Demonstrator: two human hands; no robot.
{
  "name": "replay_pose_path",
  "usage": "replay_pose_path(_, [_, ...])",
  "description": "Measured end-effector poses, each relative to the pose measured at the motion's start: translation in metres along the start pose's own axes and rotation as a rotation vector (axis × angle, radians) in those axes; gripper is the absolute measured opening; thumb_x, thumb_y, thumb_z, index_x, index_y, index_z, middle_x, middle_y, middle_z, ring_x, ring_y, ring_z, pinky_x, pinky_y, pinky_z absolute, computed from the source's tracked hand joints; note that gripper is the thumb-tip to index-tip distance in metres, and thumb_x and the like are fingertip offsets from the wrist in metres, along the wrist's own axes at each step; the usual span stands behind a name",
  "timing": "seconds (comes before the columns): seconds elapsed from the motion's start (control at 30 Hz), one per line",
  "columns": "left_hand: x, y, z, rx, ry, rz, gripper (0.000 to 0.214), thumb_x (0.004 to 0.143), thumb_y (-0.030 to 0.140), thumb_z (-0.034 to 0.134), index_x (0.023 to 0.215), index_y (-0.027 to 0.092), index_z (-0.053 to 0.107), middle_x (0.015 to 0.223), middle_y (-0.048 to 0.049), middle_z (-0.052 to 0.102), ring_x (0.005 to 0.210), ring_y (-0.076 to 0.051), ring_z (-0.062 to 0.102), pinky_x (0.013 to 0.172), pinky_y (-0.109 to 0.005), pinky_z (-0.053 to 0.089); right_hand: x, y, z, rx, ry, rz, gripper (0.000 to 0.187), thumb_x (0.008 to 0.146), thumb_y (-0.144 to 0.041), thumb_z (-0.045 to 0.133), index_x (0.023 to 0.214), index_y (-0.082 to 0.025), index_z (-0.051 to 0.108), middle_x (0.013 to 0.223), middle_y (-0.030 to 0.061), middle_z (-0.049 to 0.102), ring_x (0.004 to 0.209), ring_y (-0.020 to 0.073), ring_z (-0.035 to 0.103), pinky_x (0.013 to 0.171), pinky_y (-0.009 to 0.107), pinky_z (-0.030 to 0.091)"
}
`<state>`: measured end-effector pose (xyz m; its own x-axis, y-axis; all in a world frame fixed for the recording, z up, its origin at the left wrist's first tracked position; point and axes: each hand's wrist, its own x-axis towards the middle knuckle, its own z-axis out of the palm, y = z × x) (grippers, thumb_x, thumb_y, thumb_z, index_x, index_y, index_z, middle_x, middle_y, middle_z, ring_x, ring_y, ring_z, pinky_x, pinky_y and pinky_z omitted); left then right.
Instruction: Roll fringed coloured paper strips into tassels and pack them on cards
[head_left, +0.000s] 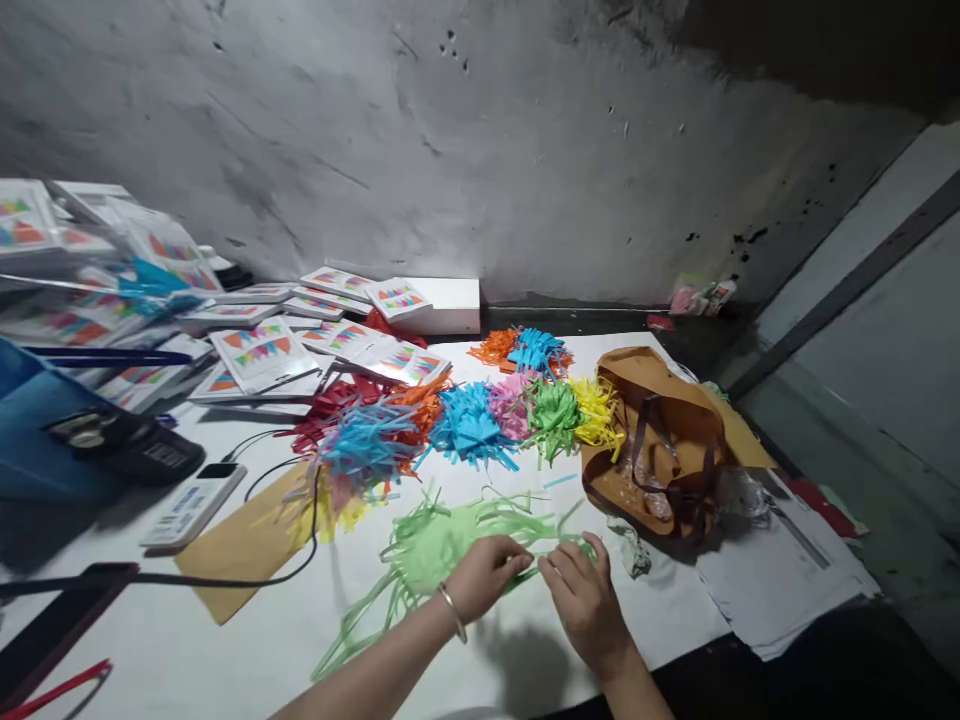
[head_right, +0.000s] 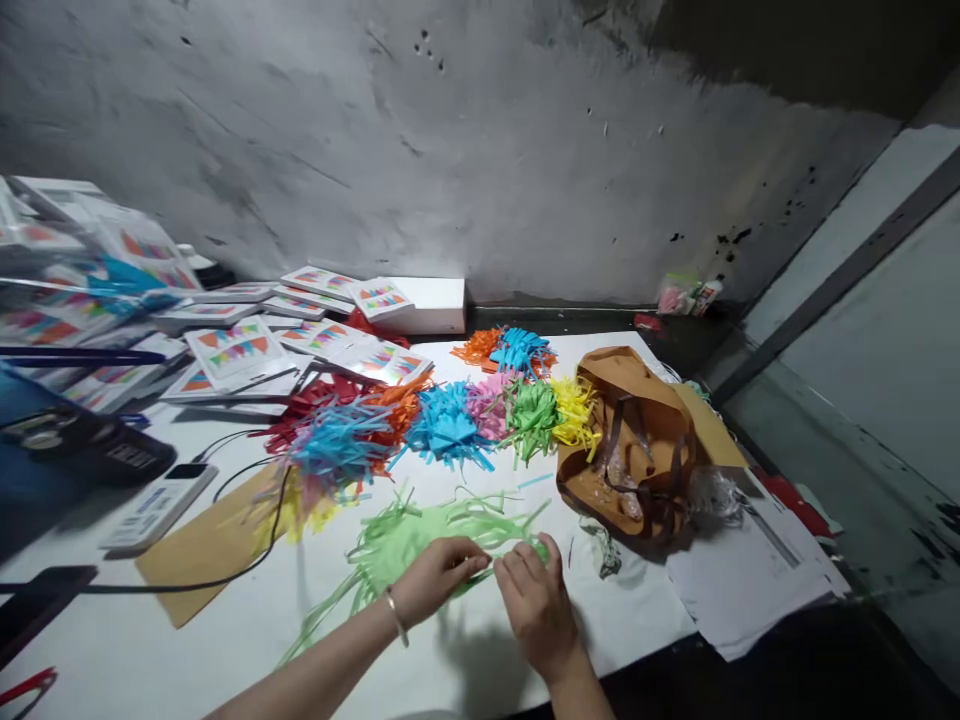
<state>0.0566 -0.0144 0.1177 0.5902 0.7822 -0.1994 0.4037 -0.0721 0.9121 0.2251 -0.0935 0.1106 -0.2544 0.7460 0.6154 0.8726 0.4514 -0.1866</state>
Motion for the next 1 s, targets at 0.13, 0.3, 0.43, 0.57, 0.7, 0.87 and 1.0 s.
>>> replay_pose_path(0.13, [0.011,0.001,0.004,-0.469,-0.22,-0.256,0.048,0.057,0.06,0.075,0.062,0.014,0.06,0.045,0.0088,0.037,0.045,-0.007,0.029,0.046,-0.023,0.022,0.015,-0.004,-0.01,0.041,0.08,0.119,0.02,0.093,-0.011,0.046,0.093,-0.02,0.064,0.076,0.0011,0.064,0.082,0.0172,0.061,0.101,0.047,0.03])
replay_pose_path(0.3, [0.006,0.006,0.016,-0.658,-0.121,-0.211,0.043,0.062,0.054,0.076,0.064,0.015,0.057,0.049,0.008,0.041,0.046,-0.006,0.032,0.047,-0.02,0.022,0.011,-0.004,-0.002,0.259,0.136,0.397,0.016,0.09,-0.015,0.052,0.085,-0.023,0.065,0.075,0.0001,0.063,0.075,0.0165,0.06,0.089,0.04,0.043])
replay_pose_path(0.43, [0.012,0.01,0.028,-0.606,0.06,-0.093,0.042,0.066,0.054,0.074,0.066,0.014,0.059,0.053,0.0064,0.045,0.049,-0.007,0.034,0.048,-0.02,0.026,0.004,-0.01,0.013,0.569,0.123,0.655,0.016,0.092,-0.021,0.05,0.091,-0.022,0.065,0.088,0.0042,0.065,0.086,0.0181,0.062,0.075,0.028,0.051])
replay_pose_path(0.57, [0.017,0.005,0.031,-0.537,0.046,-0.063,0.045,0.074,0.058,0.065,0.068,0.014,0.064,0.056,0.0024,0.052,0.051,-0.01,0.043,0.051,-0.021,0.036,-0.003,-0.008,0.024,0.622,0.155,0.694,0.017,0.091,-0.022,0.052,0.099,-0.023,0.067,0.091,0.005,0.065,0.086,0.0177,0.063,0.076,0.027,0.052])
replay_pose_path(0.7, [0.02,0.001,0.025,-0.343,-0.007,-0.038,0.042,0.079,0.056,0.06,0.078,0.015,0.069,0.067,-0.0044,0.065,0.064,-0.016,0.057,0.062,-0.025,0.046,-0.012,0.003,0.029,0.476,0.167,0.617,0.024,0.093,-0.019,0.047,0.103,-0.024,0.068,0.082,0.0047,0.064,0.08,0.0183,0.063,0.072,0.029,0.052])
replay_pose_path(0.87, [0.034,0.008,0.024,-0.058,0.016,0.094,0.03,0.082,0.044,0.059,0.077,0.017,0.069,0.07,-0.0047,0.064,0.062,-0.016,0.056,0.058,-0.024,0.043,-0.02,0.011,0.035,0.331,0.176,0.57,0.031,0.093,-0.021,0.046,0.121,-0.024,0.059,0.098,0.0073,0.068,0.092,0.0209,0.063,0.082,0.034,0.052])
replay_pose_path(1.0, [0.048,0.013,0.035,0.112,0.096,0.125,0.027,0.085,0.038,0.054,0.07,0.018,0.063,0.066,-0.0037,0.062,0.062,-0.016,0.054,0.058,-0.024,0.041,-0.025,0.018,0.046,0.462,0.102,0.764,0.027,0.095,-0.03,0.04,0.085,-0.022,0.064,0.08,0.0047,0.067,0.077,0.0182,0.063,0.067,0.026,0.051])
